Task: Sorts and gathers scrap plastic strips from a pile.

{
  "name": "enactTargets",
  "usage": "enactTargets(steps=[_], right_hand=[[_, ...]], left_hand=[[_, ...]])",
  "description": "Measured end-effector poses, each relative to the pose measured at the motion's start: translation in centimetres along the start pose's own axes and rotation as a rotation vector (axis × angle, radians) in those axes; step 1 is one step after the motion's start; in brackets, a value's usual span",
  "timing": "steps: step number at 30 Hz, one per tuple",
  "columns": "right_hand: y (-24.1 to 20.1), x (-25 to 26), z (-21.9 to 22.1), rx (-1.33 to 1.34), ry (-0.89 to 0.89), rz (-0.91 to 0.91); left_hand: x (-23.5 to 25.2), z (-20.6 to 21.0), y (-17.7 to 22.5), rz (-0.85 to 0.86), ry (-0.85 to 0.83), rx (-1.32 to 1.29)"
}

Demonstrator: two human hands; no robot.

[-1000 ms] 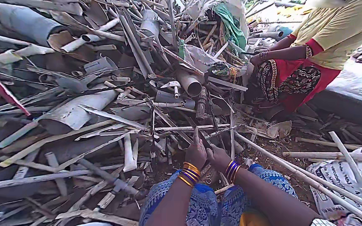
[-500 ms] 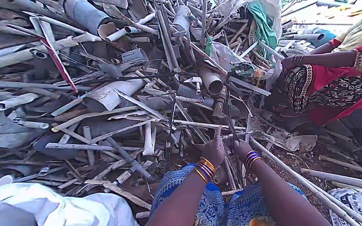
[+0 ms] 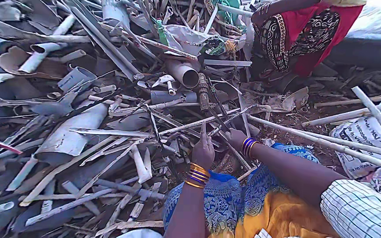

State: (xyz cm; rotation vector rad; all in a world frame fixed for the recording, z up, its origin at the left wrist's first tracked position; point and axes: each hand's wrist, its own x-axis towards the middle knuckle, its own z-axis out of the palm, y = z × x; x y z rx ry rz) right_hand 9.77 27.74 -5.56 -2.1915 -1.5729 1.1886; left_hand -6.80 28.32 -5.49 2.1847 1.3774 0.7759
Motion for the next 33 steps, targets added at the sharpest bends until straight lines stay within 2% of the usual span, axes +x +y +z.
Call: enactTargets(steps=[2,3,6,8,9,11,14,17,19,23,27,31,33], right_hand=[[-1.2,-1.9,1.3,0.023,-0.013,-0.148],[-1.1,-1.9,1.5,0.025,-0.011,-0.167],[1.5,1.7,1.0,-0.098,-0.002,-0.062],[2.7,3.3,-0.3,-0.318,-0.06,-0.052],[2.4,2.9,-0.6,-0.301,-0.057,-0.052],[0.8,0.3,-0.4,-0.08,-0.013,-0.085],[-0.5,-2.3,0.5,0.062,-0.019,-0.168],[0.4,-0.8,0.4,0.09,-0.035,-0.049],[0.1,-0.6,0.5,0.128,-0.011,-0.005],[-1.0,-2.7,0.5,0.078,-0.023,-0.156],[-0.2,-0.8,-0.2,0.169,0.012,-0.032],[-1.2,-2.1,-0.4,0.093,-0.021,-0.117],[-0.1,-1.0,0.1,0.135,0.002,-0.057]], left_hand=[[0.2,-0.4,-0.6,0.002,0.029,0.015],[0.3,-0.4,-1.0,0.023,0.043,0.025],[-0.3,-0.1,-1.4,0.153,0.05,0.133],[-0.5,0.2,-1.1,0.257,0.078,0.198],[-0.5,0.2,-1.0,0.289,0.082,0.217],[-0.3,-0.2,-0.9,0.297,0.056,0.237],[-0.1,-0.5,-1.0,0.221,-0.005,0.243],[-0.4,-0.1,-0.3,0.133,-0.088,0.264],[-0.4,0.1,0.2,0.105,-0.06,0.265],[0.1,0.3,-0.1,0.172,0.002,0.248],[0.0,0.7,-0.6,0.289,0.041,0.262],[0.4,0.6,-1.0,0.34,0.059,0.282],[-0.2,0.7,-0.9,0.329,0.04,0.308]])
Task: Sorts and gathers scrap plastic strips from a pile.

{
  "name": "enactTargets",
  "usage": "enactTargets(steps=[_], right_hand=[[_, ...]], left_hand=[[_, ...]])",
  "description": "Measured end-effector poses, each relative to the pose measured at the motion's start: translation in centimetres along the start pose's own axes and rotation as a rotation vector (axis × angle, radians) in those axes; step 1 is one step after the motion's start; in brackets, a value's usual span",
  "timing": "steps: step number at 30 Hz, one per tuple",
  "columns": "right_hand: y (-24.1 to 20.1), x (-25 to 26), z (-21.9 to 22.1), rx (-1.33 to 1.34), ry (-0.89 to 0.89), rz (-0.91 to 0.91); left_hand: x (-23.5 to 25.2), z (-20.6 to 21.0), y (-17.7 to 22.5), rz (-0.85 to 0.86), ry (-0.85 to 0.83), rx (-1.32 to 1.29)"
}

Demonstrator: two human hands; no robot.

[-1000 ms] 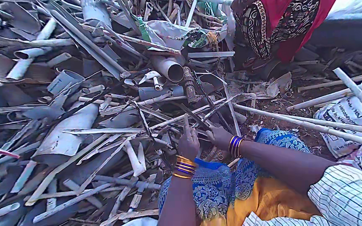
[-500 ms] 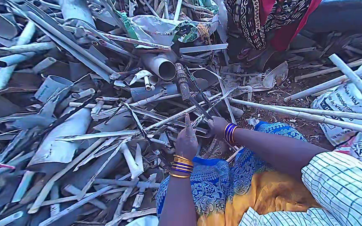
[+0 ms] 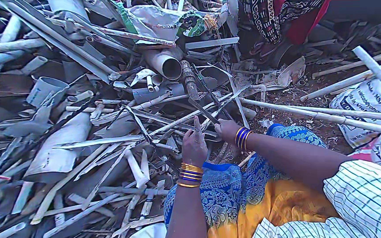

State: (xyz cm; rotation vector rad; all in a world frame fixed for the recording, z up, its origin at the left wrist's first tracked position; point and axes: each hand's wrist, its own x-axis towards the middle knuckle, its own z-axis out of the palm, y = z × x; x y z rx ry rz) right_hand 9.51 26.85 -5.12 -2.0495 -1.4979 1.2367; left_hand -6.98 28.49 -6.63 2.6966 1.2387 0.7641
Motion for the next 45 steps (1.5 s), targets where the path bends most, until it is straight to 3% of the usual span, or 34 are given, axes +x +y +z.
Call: enactTargets(steps=[2,4,6,9,12,17,21,27,31,33,38,45], right_hand=[[0.2,0.7,-0.3,0.012,0.026,0.029],[-1.1,-0.4,-0.2,-0.07,-0.035,-0.069],[-1.6,-1.4,0.8,-0.172,-0.085,-0.118],[1.0,1.9,1.2,-0.188,-0.051,0.061],[1.8,3.3,0.8,-0.204,-0.052,0.148],[-1.5,-1.5,2.9,-0.221,-0.14,-0.074],[1.9,3.1,2.6,-0.121,-0.028,0.073],[-0.1,0.2,2.2,-0.236,-0.063,-0.035],[3.8,4.8,-0.5,-0.157,0.006,0.182],[4.1,4.4,0.1,-0.175,-0.011,0.166],[0.9,0.5,3.1,-0.139,-0.045,-0.085],[3.1,5.3,-0.1,-0.02,-0.004,0.113]], left_hand=[[0.1,0.1,0.7,-0.087,0.033,-0.027],[0.7,0.0,1.5,-0.299,0.05,-0.128],[1.2,0.0,2.2,-0.613,0.078,-0.39],[1.9,0.0,2.3,-1.027,0.185,-0.888],[2.5,-0.7,2.9,-1.194,0.245,-1.091],[2.9,-0.7,2.8,-1.301,0.259,-1.18],[3.0,0.9,2.7,-1.312,0.218,-1.188],[3.5,1.8,2.2,-1.089,0.196,-0.964],[3.0,2.3,3.1,-0.993,0.155,-0.933],[2.7,2.4,3.5,-1.016,0.158,-0.98],[3.1,2.2,2.3,-1.083,0.153,-0.96],[3.3,1.8,2.7,-1.095,0.216,-1.062]])
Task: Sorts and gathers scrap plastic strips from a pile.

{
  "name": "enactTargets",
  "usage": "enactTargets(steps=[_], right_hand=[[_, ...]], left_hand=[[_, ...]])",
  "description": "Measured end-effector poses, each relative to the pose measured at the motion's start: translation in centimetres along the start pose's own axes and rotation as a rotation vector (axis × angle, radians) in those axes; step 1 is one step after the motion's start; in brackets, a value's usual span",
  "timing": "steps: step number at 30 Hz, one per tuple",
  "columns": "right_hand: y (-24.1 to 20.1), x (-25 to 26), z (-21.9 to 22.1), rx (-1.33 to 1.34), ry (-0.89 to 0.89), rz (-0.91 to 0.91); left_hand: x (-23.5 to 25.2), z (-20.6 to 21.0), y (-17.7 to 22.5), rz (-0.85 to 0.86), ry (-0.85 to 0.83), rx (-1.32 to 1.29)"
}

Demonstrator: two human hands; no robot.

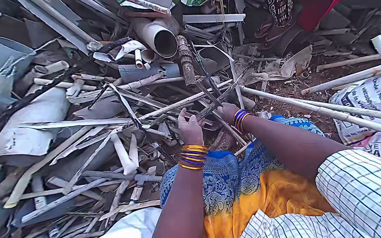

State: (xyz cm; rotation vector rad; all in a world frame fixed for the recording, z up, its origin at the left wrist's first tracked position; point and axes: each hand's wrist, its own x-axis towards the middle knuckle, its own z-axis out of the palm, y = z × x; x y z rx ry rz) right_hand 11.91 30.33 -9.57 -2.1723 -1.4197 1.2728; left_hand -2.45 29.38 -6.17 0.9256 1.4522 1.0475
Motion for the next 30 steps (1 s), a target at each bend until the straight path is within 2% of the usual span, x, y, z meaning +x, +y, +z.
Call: enactTargets(steps=[4,8,16,22,25,28,30], right_hand=[[-0.3,-0.3,0.5,0.028,0.004,0.031],[-0.6,-0.5,0.3,-0.077,-0.01,0.023],[-1.9,-2.8,-0.1,-0.326,-0.119,0.025],[-1.2,-3.8,0.1,-0.427,-0.136,0.029],[-0.5,-4.2,0.1,-0.444,-0.119,0.03],[-0.2,-4.5,0.0,-0.46,-0.102,0.025],[0.0,-4.4,-0.3,-0.439,-0.062,0.001]], left_hand=[[0.0,0.0,0.0,-0.016,-0.01,0.012],[0.5,0.1,0.0,-0.01,-0.026,0.045],[0.9,0.1,-0.2,0.174,-0.033,0.441],[-0.1,-0.3,0.9,0.155,-0.08,0.601],[0.2,-0.1,0.4,0.08,-0.101,0.471],[0.4,0.0,-0.4,-0.06,-0.087,0.03],[0.4,-0.1,-0.6,-0.068,-0.103,-0.191]])
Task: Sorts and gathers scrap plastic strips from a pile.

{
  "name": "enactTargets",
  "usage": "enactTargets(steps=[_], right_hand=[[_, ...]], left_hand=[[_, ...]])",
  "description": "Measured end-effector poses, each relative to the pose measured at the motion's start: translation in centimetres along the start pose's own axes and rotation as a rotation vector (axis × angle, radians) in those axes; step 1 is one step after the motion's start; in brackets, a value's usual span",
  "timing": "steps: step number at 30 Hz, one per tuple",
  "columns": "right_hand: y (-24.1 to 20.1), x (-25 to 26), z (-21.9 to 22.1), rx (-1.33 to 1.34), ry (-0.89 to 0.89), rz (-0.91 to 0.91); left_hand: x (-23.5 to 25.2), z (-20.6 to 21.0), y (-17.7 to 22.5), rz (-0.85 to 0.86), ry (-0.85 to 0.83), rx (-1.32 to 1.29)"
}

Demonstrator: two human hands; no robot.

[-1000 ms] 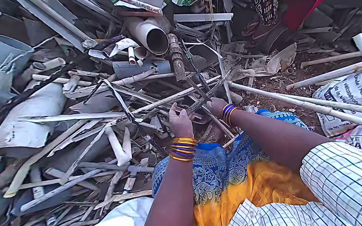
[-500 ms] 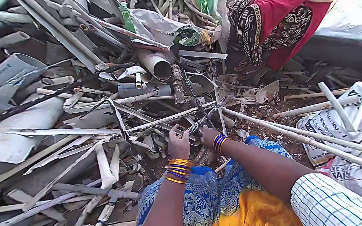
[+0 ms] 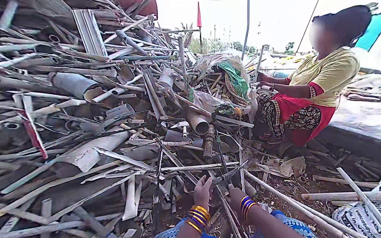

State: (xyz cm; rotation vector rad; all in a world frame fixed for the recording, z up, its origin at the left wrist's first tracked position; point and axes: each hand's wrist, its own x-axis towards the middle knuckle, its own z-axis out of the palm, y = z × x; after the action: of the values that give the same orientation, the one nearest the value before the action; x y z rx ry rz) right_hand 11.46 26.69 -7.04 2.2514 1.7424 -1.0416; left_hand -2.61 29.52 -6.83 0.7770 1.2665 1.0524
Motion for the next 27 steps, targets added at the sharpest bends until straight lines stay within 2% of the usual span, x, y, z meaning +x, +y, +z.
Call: enactTargets(steps=[2,6,12,16,19,27], right_hand=[[0.2,0.1,-0.1,0.042,0.034,-0.019],[0.4,-0.2,0.1,0.127,0.048,-0.082],[-0.1,-2.1,1.3,0.255,0.077,-0.243],[0.8,-2.9,1.4,0.402,0.125,-0.369],[1.5,-3.7,0.1,0.419,0.108,-0.389],[2.9,-3.6,-2.4,0.325,0.077,-0.478]], left_hand=[[0.0,-0.1,-0.3,0.052,-0.025,-0.092],[0.0,0.2,-0.8,0.082,-0.069,-0.08],[0.5,0.5,-1.7,-0.009,-0.131,-0.019],[-0.2,0.8,-1.4,-0.052,-0.281,-0.037],[-0.7,1.4,-1.6,0.019,-0.339,0.002],[-0.5,2.6,-2.0,-0.019,-0.355,-0.09]])
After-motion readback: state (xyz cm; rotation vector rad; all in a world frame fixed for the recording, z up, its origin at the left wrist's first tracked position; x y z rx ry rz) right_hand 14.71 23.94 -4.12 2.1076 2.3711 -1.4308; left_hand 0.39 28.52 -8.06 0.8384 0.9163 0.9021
